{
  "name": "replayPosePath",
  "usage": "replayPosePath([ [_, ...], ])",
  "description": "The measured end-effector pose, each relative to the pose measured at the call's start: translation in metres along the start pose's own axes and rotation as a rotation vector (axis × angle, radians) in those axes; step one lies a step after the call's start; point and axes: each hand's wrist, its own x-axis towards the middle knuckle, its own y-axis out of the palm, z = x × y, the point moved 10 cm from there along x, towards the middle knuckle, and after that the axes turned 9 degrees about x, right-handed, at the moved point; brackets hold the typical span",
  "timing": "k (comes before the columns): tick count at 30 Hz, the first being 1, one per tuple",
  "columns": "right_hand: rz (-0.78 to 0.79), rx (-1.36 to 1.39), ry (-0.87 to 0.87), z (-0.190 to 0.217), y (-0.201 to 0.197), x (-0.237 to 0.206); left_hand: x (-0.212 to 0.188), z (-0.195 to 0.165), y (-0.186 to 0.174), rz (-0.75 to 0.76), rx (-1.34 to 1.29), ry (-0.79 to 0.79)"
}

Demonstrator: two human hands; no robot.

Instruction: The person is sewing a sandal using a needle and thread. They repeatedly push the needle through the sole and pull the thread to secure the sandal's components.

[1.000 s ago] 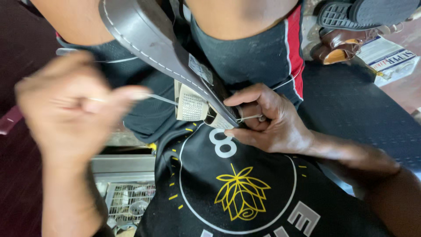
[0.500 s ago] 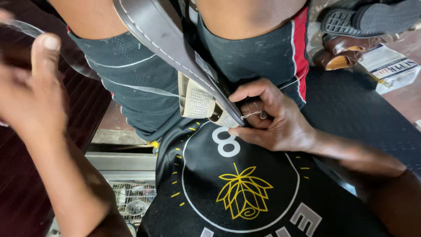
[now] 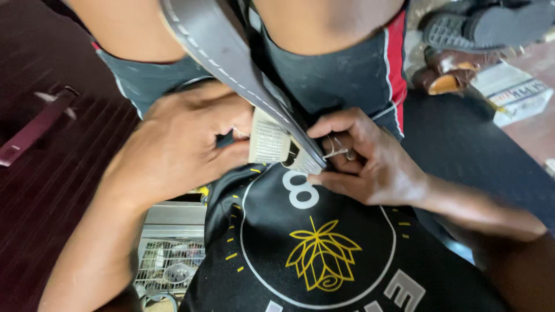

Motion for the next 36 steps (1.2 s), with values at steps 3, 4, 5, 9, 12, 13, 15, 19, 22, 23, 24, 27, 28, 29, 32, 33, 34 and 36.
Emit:
replayPosePath([
  [3,0.021,-0.182,-0.024,0.010,-0.003,-0.008,0.006,0.000,0.007,0.021,-0.104,0.010],
  [4,0.041,-0.295,-0.008,0.012,-0.007,-0.013,0.007,0.002,0.010,0.031,-0.119,-0.006],
  [5,0.062,-0.414,-0.005,0.014,-0.010,-0.016,0.006,0.008,0.014,0.058,-0.148,-0.060],
  [9,0.158,-0.935,-0.081,0.027,-0.015,-0.031,0.001,0.027,0.028,0.172,-0.110,-0.226],
  [12,0.190,-0.875,-0.036,0.034,-0.024,-0.028,0.001,0.025,0.024,0.118,-0.131,-0.199],
  [13,0.180,-0.864,-0.075,0.039,-0.022,-0.025,0.001,0.022,0.020,0.079,-0.170,-0.174],
  [15,0.136,-0.852,-0.173,0.049,-0.015,-0.015,0.001,0.017,0.015,0.023,-0.205,-0.125],
  [19,-0.022,-0.845,-0.404,0.057,0.003,-0.002,0.002,0.015,0.013,-0.017,-0.068,-0.124],
  [22,-0.055,-0.779,-0.333,0.040,0.001,0.004,0.000,0.011,0.003,-0.161,-0.168,-0.082],
  [23,-0.043,-0.740,-0.258,0.031,0.001,0.004,-0.002,0.008,0.003,-0.185,-0.194,-0.072],
  [24,-0.038,-0.728,-0.228,0.027,0.001,0.003,-0.005,0.005,0.003,-0.207,-0.222,-0.057],
  [27,-0.042,-0.709,-0.160,0.021,-0.003,0.003,-0.005,0.007,0.004,-0.249,-0.289,-0.054],
  [28,-0.026,-0.690,-0.137,0.020,-0.004,0.004,-0.006,0.009,0.005,-0.260,-0.312,-0.076],
  [29,-0.007,-0.664,-0.108,0.019,-0.004,0.005,-0.006,0.010,0.006,-0.247,-0.330,-0.074],
  [32,0.062,-0.630,-0.236,0.038,-0.006,0.006,-0.005,0.017,0.013,-0.154,-0.343,-0.146],
  [33,0.092,-0.619,-0.247,0.042,-0.009,0.005,-0.006,0.023,0.017,-0.089,-0.314,-0.215],
  [34,0.124,-0.606,-0.258,0.046,-0.013,0.003,-0.008,0.029,0.020,-0.025,-0.284,-0.287],
  [36,0.161,-0.635,-0.227,0.046,-0.023,0.000,-0.007,0.027,0.018,0.024,-0.256,-0.273],
])
